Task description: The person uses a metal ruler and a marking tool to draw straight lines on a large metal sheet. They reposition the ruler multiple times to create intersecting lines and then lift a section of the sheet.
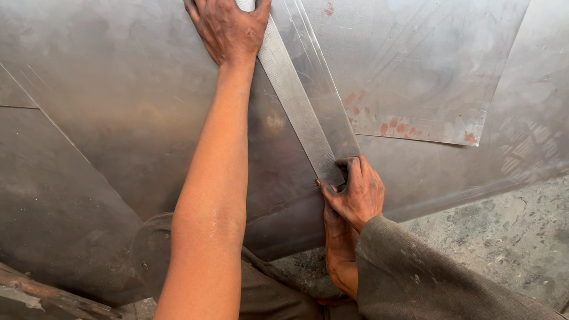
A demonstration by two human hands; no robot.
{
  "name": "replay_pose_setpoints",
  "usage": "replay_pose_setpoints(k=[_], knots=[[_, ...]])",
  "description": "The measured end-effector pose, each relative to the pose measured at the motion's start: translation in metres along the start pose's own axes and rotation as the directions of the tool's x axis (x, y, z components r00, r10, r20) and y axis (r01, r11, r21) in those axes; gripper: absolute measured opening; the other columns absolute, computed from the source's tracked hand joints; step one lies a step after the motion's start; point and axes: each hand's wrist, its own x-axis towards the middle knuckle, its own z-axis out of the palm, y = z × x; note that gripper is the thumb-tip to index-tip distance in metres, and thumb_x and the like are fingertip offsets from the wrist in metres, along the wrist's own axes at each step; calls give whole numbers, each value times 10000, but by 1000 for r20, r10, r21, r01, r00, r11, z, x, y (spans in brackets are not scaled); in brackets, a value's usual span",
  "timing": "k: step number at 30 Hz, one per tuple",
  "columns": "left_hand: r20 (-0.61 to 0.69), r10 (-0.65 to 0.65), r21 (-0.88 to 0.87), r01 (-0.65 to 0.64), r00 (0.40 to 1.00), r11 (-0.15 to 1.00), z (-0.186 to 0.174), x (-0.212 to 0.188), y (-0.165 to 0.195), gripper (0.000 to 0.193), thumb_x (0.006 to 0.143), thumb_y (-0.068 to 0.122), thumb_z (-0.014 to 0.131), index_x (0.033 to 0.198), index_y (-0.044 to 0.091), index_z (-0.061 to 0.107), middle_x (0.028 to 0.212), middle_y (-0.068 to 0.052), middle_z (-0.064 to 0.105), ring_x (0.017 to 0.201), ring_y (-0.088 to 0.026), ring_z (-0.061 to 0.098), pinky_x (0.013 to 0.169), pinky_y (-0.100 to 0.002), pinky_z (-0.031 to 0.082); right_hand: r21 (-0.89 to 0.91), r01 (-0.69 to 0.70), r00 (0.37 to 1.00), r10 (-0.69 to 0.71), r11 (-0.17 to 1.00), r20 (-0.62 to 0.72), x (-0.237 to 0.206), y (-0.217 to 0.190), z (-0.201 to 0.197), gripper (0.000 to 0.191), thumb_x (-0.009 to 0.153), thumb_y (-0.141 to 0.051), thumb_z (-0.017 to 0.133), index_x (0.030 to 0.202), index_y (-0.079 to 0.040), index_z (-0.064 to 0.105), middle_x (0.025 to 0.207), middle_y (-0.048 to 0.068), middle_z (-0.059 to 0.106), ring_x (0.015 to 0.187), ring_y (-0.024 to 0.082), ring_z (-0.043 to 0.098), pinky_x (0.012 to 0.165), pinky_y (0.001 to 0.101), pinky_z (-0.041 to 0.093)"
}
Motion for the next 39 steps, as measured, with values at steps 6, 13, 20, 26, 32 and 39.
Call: replay_pose_setpoints(k=[6,13,20,26,32,39], knots=[[95,-4,142,-10,995,990,-6,6,3,755,979,541,608,1551,78,438,1628,-163,381,1537,-363,229,1282,-543,93,188,-269,957,241,945,160,14,1,-19,418,837,-295,803,1154,-62,660,1024,103,705,934,270,694,798,398,556],[156,-77,166,50,985,985,-13,15,8,798,954,522,557,1622,167,303,1704,-91,242,1596,-281,168,1329,-505,70,639,126,992,-86,759,-94,130,34,-58,223,1089,-102,577,1220,34,695,1204,117,724,1121,161,663,984,280,509],[167,-88,140,65,982,988,-12,15,10,782,950,472,559,1610,130,316,1700,-112,251,1593,-289,150,1322,-518,61,537,69,940,125,841,-316,157,47,-63,163,1049,-167,724,1165,-55,751,1039,84,739,922,160,692,856,293,565],[171,-82,114,63,982,991,-10,15,10,780,948,467,548,1602,108,322,1690,-134,247,1588,-302,140,1312,-533,47,-56,135,976,-142,989,-162,148,44,-82,145,980,-130,762,1111,-72,785,1009,146,755,867,274,715,747,365,547],[156,-66,116,48,986,992,-14,17,12,785,957,469,540,1604,84,316,1697,-153,232,1592,-317,139,1315,-534,46,254,288,957,-273,923,-94,263,-28,-92,136,1110,-115,591,1154,2,644,1004,147,779,890,234,779,742,358,616],[200,-96,120,72,975,990,-17,18,13,793,945,471,521,1593,70,304,1687,-163,214,1581,-334,145,1296,-543,50,-190,434,896,-444,880,-8,379,-139,-50,359,1038,-155,589,1380,-70,521,670,185,667,555,347,643,491,476,488]])
